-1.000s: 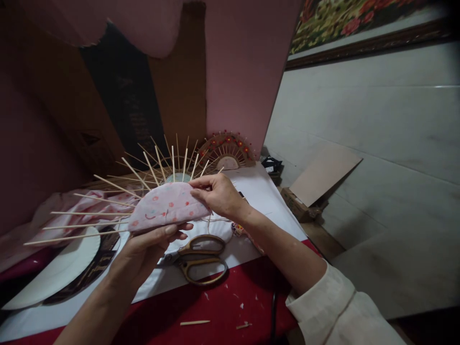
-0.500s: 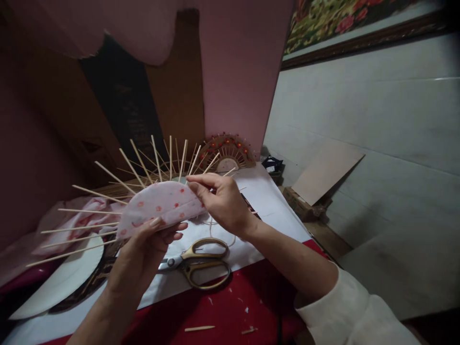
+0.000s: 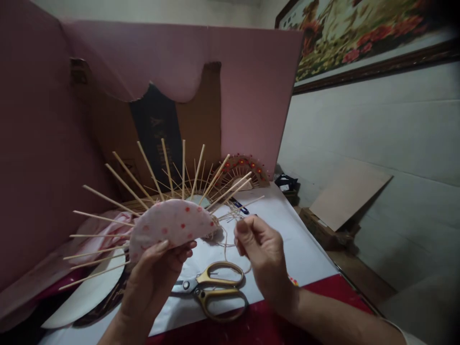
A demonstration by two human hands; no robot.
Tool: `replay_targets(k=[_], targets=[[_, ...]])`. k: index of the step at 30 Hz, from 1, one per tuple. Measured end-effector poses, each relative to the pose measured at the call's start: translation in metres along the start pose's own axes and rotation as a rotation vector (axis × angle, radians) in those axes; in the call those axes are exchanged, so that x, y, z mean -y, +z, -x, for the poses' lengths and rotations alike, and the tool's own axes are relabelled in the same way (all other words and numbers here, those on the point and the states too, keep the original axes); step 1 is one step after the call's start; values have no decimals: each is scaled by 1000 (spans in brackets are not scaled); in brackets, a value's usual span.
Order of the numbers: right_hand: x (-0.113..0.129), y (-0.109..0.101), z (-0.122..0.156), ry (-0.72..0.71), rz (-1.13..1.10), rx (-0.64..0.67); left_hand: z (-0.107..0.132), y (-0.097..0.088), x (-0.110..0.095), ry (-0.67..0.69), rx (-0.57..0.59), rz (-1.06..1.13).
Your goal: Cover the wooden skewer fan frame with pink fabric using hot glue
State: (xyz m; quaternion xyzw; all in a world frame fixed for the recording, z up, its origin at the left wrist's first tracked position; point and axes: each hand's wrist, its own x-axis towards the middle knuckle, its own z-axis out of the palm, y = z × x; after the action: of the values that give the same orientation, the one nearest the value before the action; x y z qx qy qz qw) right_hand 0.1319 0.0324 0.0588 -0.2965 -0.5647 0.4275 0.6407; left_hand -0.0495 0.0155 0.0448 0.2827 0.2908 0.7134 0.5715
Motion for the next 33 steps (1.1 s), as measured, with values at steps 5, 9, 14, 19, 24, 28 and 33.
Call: replay_targets(k=[5,9,14,19,24,28,33], targets=[[-22,5,7,228,-114,125,2,-7,3,23,75,-13],[-17,12,0,248,-379,357,8,-11,6,-9,171,-74],[-4,19,-1,211,-466,413,16,-8,6,-40,166,-95],[-8,18,2,175,-468,438,18,-9,6,-76,127,-161],[-9,21,2,211,-543,393,18,-14,9,-56,78,-220],[-8,23,2,247,-535,329,19,-14,11,-35,31,-280],[-6,21,-1,276,-470,318,20,-9,10,-77,9,-252]])
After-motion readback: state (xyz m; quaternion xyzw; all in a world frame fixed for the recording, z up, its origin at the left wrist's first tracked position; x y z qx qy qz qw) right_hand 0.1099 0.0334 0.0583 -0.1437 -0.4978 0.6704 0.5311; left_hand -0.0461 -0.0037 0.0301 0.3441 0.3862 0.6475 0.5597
